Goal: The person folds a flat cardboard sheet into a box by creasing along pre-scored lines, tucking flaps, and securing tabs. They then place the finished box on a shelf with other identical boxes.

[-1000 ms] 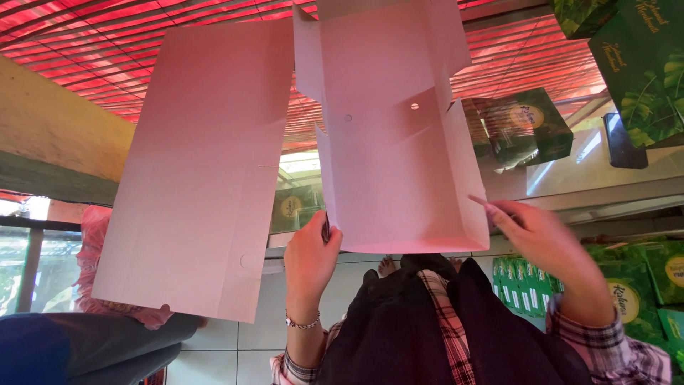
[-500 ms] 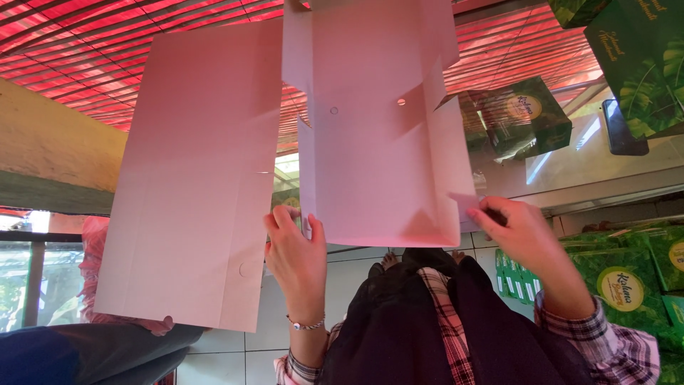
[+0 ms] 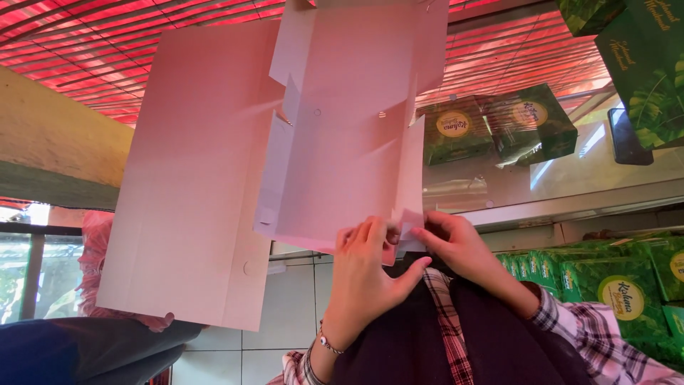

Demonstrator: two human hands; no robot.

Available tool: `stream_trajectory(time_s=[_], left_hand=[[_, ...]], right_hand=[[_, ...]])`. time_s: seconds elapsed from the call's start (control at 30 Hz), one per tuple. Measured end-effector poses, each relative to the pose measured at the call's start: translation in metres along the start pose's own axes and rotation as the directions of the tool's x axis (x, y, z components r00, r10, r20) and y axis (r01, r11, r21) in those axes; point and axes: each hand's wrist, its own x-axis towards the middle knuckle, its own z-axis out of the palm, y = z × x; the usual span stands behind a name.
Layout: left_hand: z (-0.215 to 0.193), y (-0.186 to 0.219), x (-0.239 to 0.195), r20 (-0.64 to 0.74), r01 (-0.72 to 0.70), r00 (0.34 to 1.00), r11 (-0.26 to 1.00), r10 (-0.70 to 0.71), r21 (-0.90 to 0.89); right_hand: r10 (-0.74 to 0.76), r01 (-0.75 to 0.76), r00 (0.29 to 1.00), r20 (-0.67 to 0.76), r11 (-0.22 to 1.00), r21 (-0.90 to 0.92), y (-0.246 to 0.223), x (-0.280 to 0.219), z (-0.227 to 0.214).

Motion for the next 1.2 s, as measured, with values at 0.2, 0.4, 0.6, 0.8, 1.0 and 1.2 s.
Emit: stream_trajectory(time_s=[0.2, 0.4, 0.6, 0.8, 1.0, 1.2], left_hand=[[0.001, -0.025, -0.017, 0.081, 0.177, 0.984, 0.955, -0.162, -0.238], [-0.004, -0.03, -0.016, -0.066, 0.169, 0.981, 0.972, -0.182, -0.166], [-0.022, -0.045, -0.017, -0.066, -0.013, 0.998, 0.993, 0.006, -0.115], [-0.031, -0.053, -0.023, 0.018, 0.049, 0.999, 0.981, -0.046, -0.189], [-0.031, -0.054, -0.024, 0.018, 0.135, 0.991, 0.967, -0.134, -0.217], [-0.039, -0.051, -0.025, 0.097, 0.256, 0.966, 0.94, -0.239, -0.226]], right_hand=[[0.033, -0.033, 0.999, 0.009, 0.999, 0.008, -0.001, 0.005, 0.012], [0.034, -0.033, 0.989, 0.143, 0.999, -0.013, 0.0, 0.006, 0.031], [0.059, -0.07, 0.991, 0.121, 0.993, 0.094, 0.002, 0.01, 0.041], [0.02, -0.038, 0.989, 0.145, 0.992, 0.121, -0.007, 0.013, 0.048], [0.026, -0.04, 0.983, 0.183, 0.996, 0.077, -0.008, 0.012, 0.05], [-0.008, -0.005, 0.983, 0.183, 0.997, 0.071, -0.017, 0.011, 0.053]])
